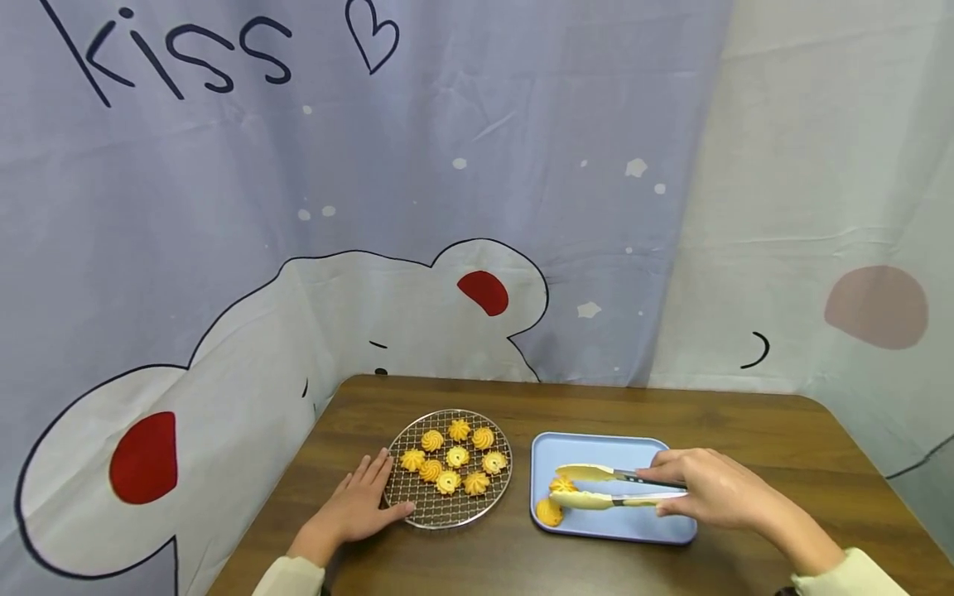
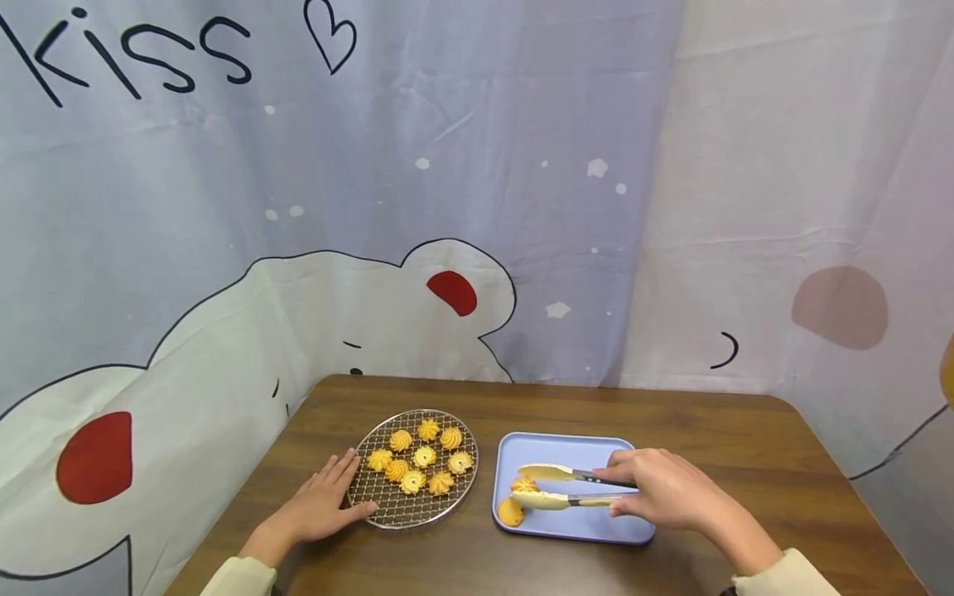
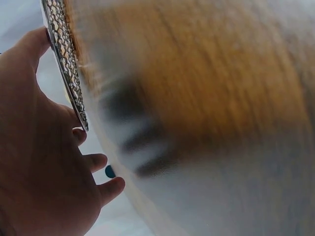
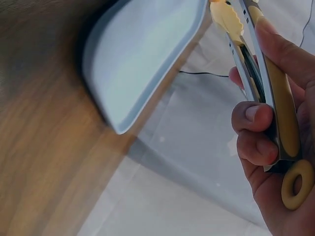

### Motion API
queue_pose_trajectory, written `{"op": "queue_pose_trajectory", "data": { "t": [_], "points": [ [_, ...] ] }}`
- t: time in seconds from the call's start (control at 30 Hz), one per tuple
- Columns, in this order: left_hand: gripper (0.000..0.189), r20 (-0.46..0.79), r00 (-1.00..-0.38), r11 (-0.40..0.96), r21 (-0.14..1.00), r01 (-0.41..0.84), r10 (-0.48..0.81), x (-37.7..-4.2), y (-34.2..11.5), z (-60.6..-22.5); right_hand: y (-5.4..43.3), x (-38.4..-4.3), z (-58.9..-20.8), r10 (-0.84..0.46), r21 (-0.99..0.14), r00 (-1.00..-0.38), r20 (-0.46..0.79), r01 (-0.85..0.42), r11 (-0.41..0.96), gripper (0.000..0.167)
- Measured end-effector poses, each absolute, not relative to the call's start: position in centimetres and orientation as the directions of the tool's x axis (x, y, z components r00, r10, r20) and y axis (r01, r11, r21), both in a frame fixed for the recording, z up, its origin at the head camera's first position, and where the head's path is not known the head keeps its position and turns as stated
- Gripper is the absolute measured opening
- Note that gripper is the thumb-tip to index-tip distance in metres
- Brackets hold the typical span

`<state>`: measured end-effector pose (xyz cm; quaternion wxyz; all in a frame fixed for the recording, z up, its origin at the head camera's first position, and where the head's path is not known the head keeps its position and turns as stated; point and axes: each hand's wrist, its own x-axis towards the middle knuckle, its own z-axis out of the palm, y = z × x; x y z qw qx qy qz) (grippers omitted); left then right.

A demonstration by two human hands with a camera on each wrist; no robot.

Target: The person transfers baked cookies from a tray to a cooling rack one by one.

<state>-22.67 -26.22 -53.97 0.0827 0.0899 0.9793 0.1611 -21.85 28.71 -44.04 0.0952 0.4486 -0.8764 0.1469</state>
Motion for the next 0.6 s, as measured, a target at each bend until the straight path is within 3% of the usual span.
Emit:
{"op": "queue_pose_trajectory", "data": {
  "t": [0.6],
  "points": [
    [0.105, -0.140, -0.968, 0.928, 0.341, 0.149, 0.207, -22.2, -25.9, -53.0, 21.1, -23.0, -42.4, -0.775, -0.270, -0.591, 0.223, -0.801, 0.534, 0.045]
  ]
}}
